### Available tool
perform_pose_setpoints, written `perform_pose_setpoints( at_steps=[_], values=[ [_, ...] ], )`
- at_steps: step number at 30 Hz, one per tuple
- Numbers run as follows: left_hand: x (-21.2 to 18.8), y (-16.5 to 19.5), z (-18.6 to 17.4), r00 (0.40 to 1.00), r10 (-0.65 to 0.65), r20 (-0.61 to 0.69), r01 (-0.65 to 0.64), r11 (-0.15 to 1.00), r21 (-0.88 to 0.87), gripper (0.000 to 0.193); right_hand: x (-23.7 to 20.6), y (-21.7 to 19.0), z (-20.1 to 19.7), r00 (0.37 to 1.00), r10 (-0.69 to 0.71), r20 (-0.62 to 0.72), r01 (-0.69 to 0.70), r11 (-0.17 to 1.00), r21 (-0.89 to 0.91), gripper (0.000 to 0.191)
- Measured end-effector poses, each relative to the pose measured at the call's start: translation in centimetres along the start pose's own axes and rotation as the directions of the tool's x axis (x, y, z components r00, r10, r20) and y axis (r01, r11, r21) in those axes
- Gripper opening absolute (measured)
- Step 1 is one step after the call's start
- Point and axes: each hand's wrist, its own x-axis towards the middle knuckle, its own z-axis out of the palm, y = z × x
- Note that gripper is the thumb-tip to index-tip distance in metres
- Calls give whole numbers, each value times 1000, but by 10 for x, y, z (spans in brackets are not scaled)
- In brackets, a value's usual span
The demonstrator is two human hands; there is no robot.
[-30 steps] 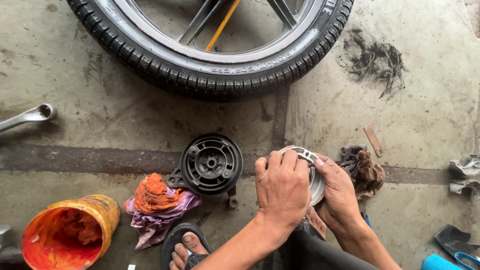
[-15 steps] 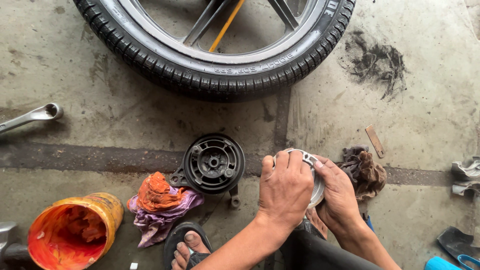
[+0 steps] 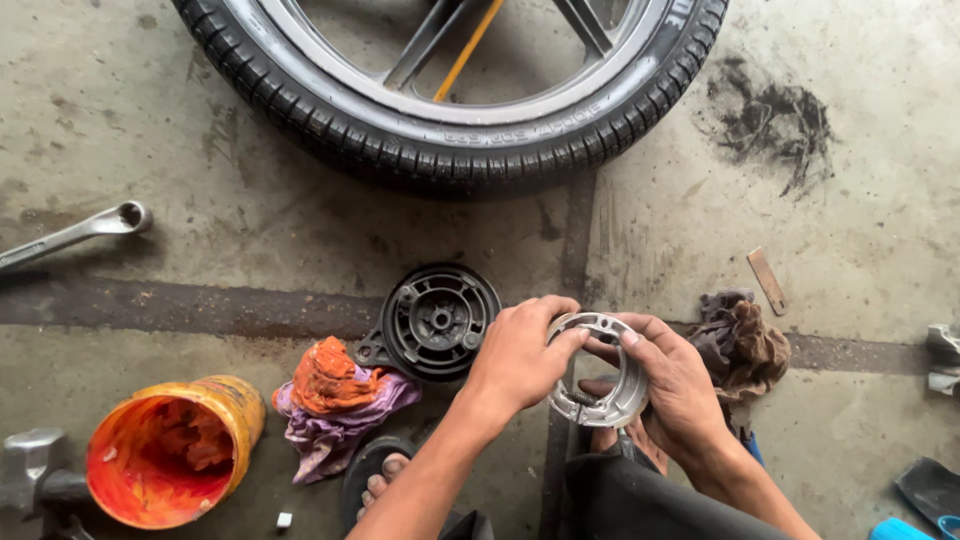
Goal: The person kneels at a scooter wheel lying on the floor and uses pliers to remove old brake shoe pieces from the wheel hub, then files the hub surface. They then sit on the floor and fit new brake shoes together with springs, assembling the brake shoe unit on their lap.
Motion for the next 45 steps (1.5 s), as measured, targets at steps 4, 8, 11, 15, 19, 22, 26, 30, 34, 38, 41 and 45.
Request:
perform_pose_setpoints(
  at_steps=[4, 8, 11, 15, 19, 22, 26, 30, 34, 38, 41, 45],
  values=[
    [-13, -15, 7, 997, -15, -76, 13, 999, -29, 33, 11, 3, -9, 995, 61, 84, -45, 982, -184, 30],
    [-20, -22, 10, 990, -29, -137, 28, 1000, -9, 34, 23, 12, -19, 982, 165, 87, -119, 913, -391, 36],
    [-22, -25, 12, 983, -113, -147, 108, 993, -41, 38, 32, 21, -24, 976, 170, 139, -93, 894, -438, 35],
    [-24, -27, 16, 981, -142, -131, 138, 990, -43, 42, 40, 30, -28, 980, 140, 142, -72, 913, -401, 29],
    [-26, -28, 19, 979, -165, -123, 156, 985, -80, 42, 39, 32, -31, 974, 175, 144, -123, 941, -314, 23],
    [-29, -27, 21, 979, -156, -129, 142, 983, -115, 41, 34, 31, -33, 964, 223, 148, -189, 959, -211, 23],
    [-32, -24, 23, 975, -195, -106, 177, 971, -162, 40, 25, 30, -34, 942, 252, 223, -243, 968, -69, 28],
    [-32, -22, 24, 973, -226, -41, 204, 934, -292, 35, 16, 32, -35, 924, 256, 284, -284, 957, 60, 34],
    [-32, -19, 23, 975, -220, 3, 201, 883, -424, 32, 7, 32, -35, 941, 243, 234, -273, 956, 105, 42],
    [-36, -17, 23, 977, -215, -2, 194, 883, -427, 32, -1, 28, -32, 939, 236, 249, -273, 954, 124, 46],
    [-38, -17, 25, 970, -240, -28, 211, 897, -388, 34, -5, 28, -29, 941, 235, 244, -277, 949, 154, 43],
    [-37, -19, 29, 973, -224, -51, 185, 893, -409, 36, -10, 31, -27, 950, 211, 232, -267, 932, 247, 40]
  ],
)
